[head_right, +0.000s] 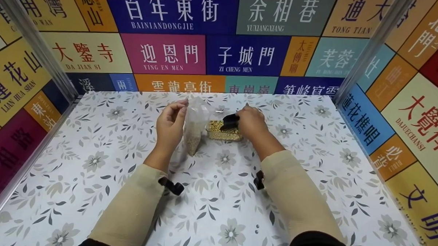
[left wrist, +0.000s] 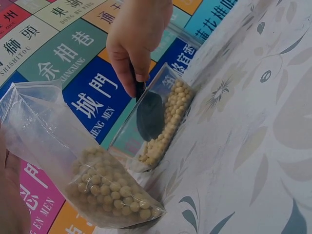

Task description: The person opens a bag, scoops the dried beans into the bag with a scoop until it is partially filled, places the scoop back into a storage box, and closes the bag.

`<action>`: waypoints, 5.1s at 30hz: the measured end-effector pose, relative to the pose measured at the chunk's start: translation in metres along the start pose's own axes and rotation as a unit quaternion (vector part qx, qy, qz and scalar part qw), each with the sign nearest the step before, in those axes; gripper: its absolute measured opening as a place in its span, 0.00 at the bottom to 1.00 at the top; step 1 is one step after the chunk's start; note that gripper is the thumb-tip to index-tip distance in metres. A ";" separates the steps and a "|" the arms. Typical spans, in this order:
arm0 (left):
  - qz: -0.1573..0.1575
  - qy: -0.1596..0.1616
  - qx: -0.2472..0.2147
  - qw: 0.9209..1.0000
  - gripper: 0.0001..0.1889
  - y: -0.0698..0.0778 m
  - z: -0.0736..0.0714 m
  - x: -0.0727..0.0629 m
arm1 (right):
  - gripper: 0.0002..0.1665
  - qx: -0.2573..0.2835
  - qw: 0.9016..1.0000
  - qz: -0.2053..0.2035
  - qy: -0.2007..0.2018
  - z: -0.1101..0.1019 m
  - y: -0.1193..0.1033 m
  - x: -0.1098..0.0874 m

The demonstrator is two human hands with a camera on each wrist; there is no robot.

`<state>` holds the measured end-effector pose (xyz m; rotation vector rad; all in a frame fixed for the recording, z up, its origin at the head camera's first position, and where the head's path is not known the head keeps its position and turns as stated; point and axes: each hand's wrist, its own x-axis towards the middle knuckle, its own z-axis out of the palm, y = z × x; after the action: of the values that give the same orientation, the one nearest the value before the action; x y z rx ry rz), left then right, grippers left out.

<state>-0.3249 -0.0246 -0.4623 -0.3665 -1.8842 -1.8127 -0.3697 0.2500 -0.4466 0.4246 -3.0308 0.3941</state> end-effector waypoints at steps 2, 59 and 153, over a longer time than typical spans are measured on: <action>0.000 -0.001 -0.003 1.000 0.09 0.000 0.000 0.000 | 0.21 0.017 1.000 -0.006 0.008 0.006 0.000 0.000; 0.012 -0.004 0.014 1.000 0.09 -0.004 0.000 0.000 | 0.21 0.372 0.918 0.075 0.114 0.031 0.019 -0.023; -0.003 0.000 0.000 1.000 0.07 -0.004 0.001 0.000 | 0.24 -0.090 0.994 -0.062 0.010 -0.027 -0.005 -0.033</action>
<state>-0.3273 -0.0236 -0.4654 -0.3614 -1.8867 -1.8171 -0.3366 0.2612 -0.4224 0.5868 -2.9662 0.1144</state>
